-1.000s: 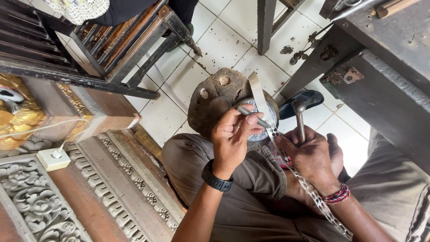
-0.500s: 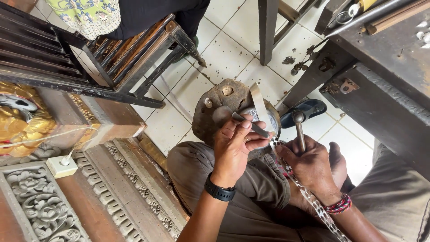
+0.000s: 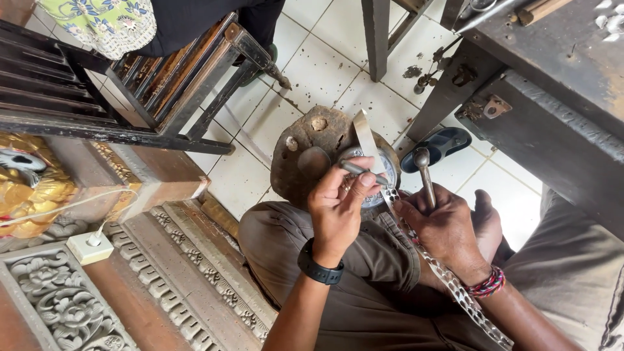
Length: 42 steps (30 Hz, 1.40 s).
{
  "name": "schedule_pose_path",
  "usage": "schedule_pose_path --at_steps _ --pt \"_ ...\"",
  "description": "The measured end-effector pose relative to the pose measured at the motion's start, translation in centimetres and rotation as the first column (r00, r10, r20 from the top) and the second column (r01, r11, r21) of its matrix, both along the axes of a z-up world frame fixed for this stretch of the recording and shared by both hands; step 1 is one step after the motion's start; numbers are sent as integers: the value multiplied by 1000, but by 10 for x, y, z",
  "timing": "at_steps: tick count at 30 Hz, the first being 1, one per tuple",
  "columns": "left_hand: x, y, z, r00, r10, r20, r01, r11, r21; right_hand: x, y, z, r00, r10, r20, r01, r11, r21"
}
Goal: The person sits on the floor and uses a hammer to strike a patterned metal strip placed on a round metal block. They repeatedly hammer the strip, pause to inspect it, and adjust its position before continuing to hammer.
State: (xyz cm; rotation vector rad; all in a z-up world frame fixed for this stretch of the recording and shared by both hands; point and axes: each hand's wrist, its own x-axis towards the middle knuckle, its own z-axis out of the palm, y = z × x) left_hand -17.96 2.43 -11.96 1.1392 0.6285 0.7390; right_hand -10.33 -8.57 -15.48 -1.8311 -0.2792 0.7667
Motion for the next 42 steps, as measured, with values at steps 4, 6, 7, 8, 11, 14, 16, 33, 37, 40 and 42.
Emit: schedule_pose_path --at_steps 4,6,7,8,11,14,16,33,37,40,42 --pt "-1 -3 -6 998 36 -50 -8 878 478 1 0 6 1000 0 1 0 1000 -20" --pt "-1 -4 -3 998 25 -51 7 834 551 1 -1 3 1000 -3 7 3 1000 -31" --pt "-1 -3 -1 997 29 -66 20 769 639 0 -1 2 1000 9 9 -8 999 -42" --pt "0 -2 1 996 33 -80 35 693 720 0 -1 0 1000 20 11 -19 998 -52" --pt "1 -4 -11 994 49 -99 44 644 764 2 3 7 1000 11 -7 -11 999 -44" --pt "0 2 -7 993 43 -114 64 608 791 3 3 10 1000 15 -3 -15 999 -43" --pt "0 3 -9 993 38 -114 68 609 790 4 3 11 1000 14 -6 -14 999 -42" --pt "2 2 -9 992 26 -127 91 558 825 6 2 19 1000 -6 -31 5 999 -40" --pt "3 2 -10 991 20 -129 96 549 830 7 1 22 1000 3 -19 -3 999 -39" --pt "6 2 -8 992 16 -127 98 548 831 8 1 24 1000 7 -7 -7 999 -41" --pt "7 1 -8 992 19 -127 97 538 837 8 1 25 1000 5 -9 -5 999 -44"
